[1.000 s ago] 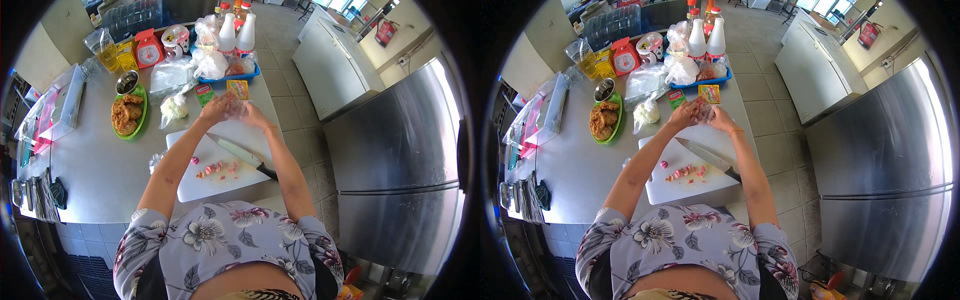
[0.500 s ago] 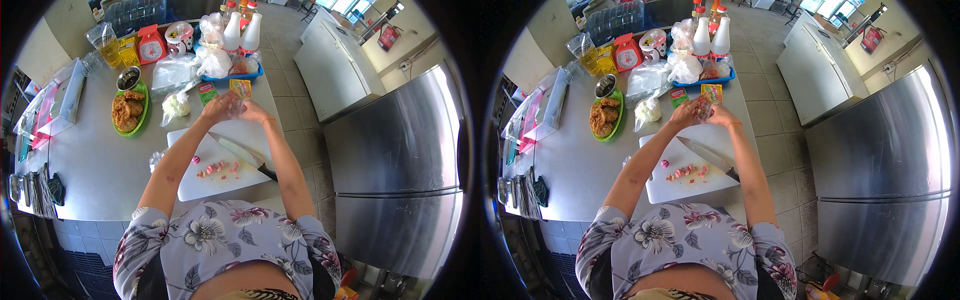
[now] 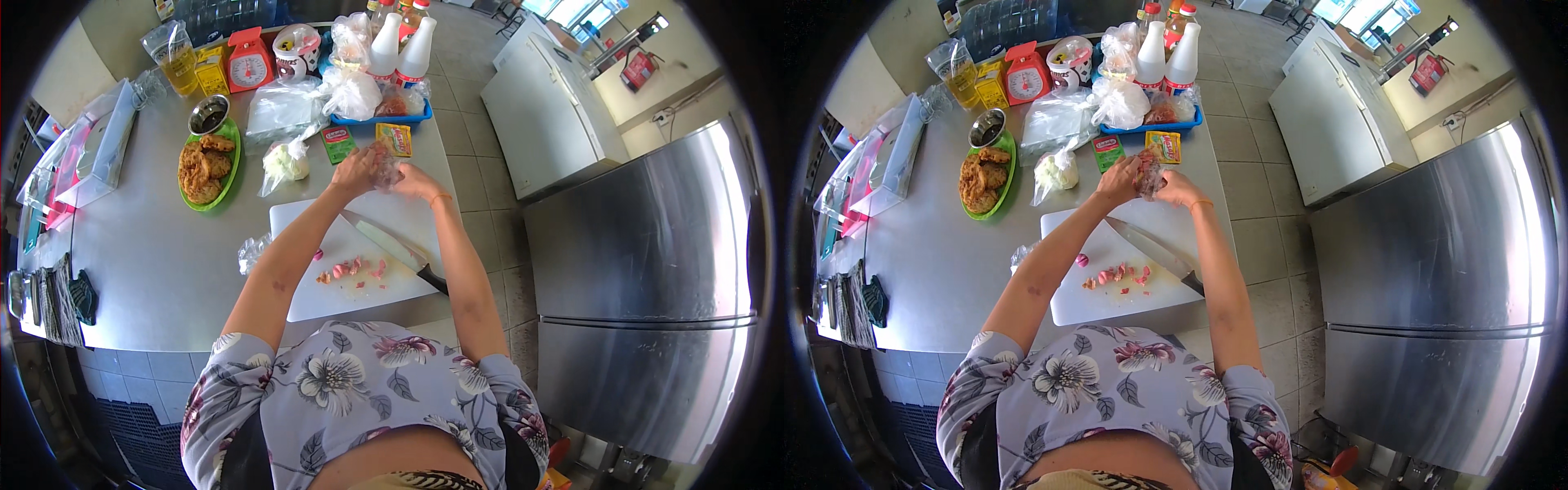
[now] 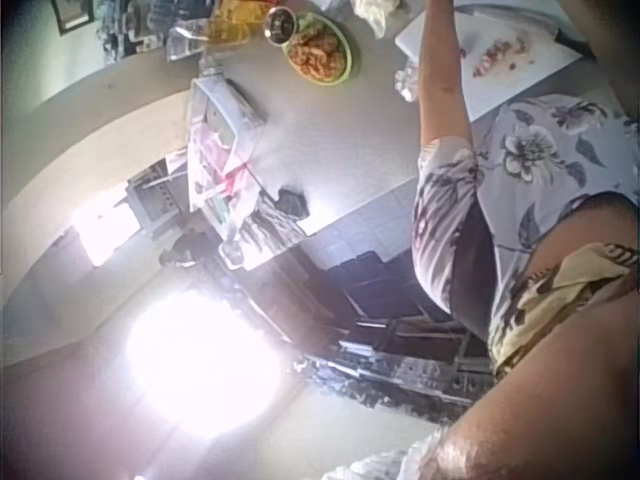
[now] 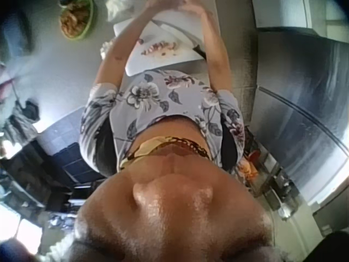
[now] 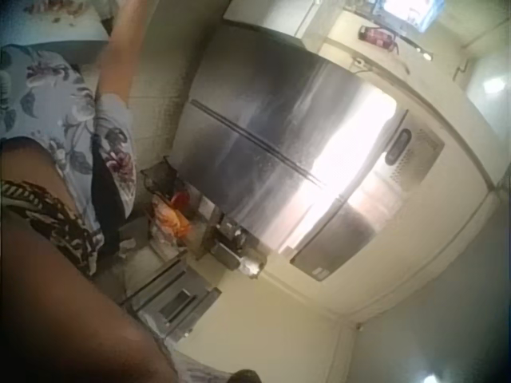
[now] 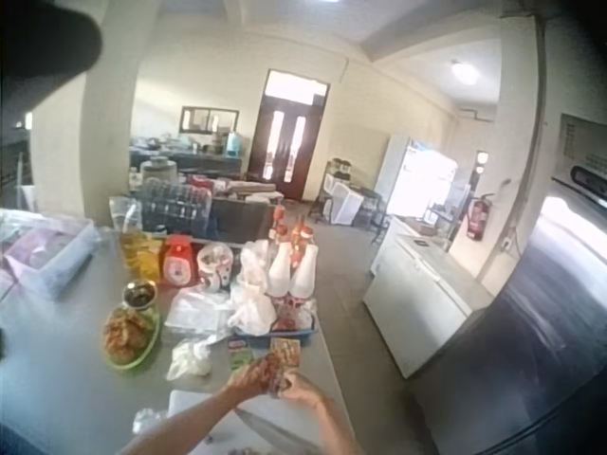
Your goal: The recorder is peeling and preparing small onions or shallots on a cutting board in a kitchen.
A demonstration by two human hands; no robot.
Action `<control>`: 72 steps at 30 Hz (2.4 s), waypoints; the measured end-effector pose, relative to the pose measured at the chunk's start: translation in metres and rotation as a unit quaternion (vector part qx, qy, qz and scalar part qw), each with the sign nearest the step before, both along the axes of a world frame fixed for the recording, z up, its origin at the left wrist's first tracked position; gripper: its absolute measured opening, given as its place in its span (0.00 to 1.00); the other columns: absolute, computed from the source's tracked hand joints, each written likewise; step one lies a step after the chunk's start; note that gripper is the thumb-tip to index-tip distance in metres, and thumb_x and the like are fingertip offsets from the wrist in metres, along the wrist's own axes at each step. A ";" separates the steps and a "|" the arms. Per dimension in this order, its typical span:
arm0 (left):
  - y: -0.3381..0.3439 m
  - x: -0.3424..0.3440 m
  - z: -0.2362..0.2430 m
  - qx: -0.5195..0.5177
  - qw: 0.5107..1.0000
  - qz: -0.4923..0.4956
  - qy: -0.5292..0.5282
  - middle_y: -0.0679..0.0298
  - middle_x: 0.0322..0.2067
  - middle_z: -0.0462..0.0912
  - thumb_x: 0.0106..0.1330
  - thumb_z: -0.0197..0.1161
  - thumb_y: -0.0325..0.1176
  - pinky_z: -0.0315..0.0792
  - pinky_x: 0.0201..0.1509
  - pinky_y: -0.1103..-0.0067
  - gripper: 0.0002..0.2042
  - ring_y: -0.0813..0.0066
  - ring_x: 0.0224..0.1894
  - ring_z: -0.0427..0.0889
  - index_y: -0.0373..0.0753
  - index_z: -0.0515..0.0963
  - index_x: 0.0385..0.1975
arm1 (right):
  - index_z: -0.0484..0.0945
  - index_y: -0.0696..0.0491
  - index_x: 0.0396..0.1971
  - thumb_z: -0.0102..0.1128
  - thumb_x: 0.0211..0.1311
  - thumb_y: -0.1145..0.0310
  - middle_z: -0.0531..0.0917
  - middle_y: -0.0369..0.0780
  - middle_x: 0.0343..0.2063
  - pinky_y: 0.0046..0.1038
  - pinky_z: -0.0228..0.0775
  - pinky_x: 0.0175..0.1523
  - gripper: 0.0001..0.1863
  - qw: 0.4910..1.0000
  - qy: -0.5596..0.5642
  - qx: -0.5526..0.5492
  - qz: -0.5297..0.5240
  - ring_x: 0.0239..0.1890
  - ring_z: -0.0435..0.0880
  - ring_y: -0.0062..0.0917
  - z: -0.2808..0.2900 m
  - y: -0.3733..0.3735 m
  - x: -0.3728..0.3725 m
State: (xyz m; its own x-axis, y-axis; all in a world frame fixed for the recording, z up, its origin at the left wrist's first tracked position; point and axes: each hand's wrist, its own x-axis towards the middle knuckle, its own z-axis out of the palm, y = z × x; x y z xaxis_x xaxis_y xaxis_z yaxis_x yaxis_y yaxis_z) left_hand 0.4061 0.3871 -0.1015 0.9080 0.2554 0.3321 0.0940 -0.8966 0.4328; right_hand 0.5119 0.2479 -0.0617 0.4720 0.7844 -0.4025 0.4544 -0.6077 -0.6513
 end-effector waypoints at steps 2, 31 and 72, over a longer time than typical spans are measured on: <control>-0.001 -0.004 0.004 0.001 1.000 0.008 -0.008 0.60 0.39 0.76 0.56 0.54 0.37 0.72 0.46 0.68 0.16 0.59 0.43 0.73 0.40 0.71 0.43 | 0.70 0.58 0.44 0.65 0.43 0.64 0.78 0.38 0.32 0.25 0.73 0.28 0.26 0.999 0.032 0.024 -0.016 0.32 0.78 0.23 0.003 0.001 -0.006; -0.015 0.004 0.008 -0.003 0.996 0.063 0.056 0.60 0.45 0.73 0.48 0.64 0.30 0.73 0.47 0.71 0.27 0.60 0.49 0.71 0.36 0.66 0.51 | 0.71 0.45 0.46 0.62 0.48 0.68 0.74 0.34 0.33 0.27 0.75 0.29 0.22 0.942 0.312 0.118 -0.024 0.28 0.79 0.23 0.021 -0.028 -0.014; 0.002 0.003 0.002 0.027 0.992 0.110 0.049 0.62 0.47 0.69 0.54 0.55 0.29 0.66 0.52 0.59 0.18 0.60 0.51 0.69 0.43 0.68 0.48 | 0.75 0.57 0.30 0.53 0.47 0.87 0.71 0.38 0.32 0.20 0.72 0.37 0.10 0.940 -0.062 0.315 -0.117 0.32 0.76 0.20 0.006 -0.071 -0.077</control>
